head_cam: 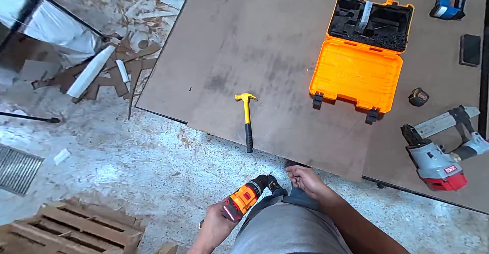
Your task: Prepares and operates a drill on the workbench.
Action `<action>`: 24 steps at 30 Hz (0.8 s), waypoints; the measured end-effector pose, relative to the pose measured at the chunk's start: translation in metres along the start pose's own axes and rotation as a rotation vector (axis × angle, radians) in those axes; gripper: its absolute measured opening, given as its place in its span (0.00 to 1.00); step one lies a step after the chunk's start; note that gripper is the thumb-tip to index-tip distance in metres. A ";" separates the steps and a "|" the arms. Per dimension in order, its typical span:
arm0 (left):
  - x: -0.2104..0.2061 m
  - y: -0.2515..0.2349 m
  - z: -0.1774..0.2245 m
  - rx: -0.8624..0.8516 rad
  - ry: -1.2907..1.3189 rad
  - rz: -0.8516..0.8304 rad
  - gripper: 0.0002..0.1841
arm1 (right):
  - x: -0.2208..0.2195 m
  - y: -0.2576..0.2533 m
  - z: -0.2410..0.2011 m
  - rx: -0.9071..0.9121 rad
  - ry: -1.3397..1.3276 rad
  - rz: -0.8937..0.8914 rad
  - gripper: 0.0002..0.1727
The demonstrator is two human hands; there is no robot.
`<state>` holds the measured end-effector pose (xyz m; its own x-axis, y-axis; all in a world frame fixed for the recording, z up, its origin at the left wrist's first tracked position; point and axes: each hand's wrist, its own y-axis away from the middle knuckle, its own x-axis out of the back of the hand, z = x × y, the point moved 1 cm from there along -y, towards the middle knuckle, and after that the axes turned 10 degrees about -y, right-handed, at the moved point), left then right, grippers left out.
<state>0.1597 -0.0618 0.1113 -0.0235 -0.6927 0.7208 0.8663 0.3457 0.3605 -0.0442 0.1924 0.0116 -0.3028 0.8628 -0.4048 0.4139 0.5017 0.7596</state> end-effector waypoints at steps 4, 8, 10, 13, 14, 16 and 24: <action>0.000 0.002 -0.004 0.002 0.036 -0.017 0.16 | -0.004 -0.002 -0.001 -0.050 -0.141 0.027 0.18; 0.002 0.003 -0.002 -0.041 0.085 -0.003 0.16 | -0.013 0.001 -0.006 -0.074 -0.201 -0.038 0.15; 0.003 0.002 0.002 -0.059 0.093 0.005 0.16 | -0.018 0.000 -0.008 -0.086 -0.193 -0.055 0.14; 0.003 0.001 0.005 -0.091 0.101 0.008 0.18 | -0.024 -0.003 -0.009 -0.081 -0.052 -0.028 0.18; 0.003 0.001 0.006 -0.105 0.099 0.014 0.18 | -0.026 -0.005 -0.009 -0.076 0.007 -0.008 0.19; 0.001 0.000 0.006 -0.112 0.095 0.029 0.17 | -0.028 -0.009 -0.006 -0.067 0.032 0.002 0.19; -0.006 0.000 0.012 -0.132 0.163 0.058 0.15 | -0.029 -0.004 -0.012 0.039 0.001 -0.070 0.15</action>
<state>0.1539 -0.0497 0.1143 0.0996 -0.7710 0.6290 0.9220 0.3092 0.2330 -0.0479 0.1645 0.0262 -0.3327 0.8255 -0.4559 0.4248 0.5628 0.7091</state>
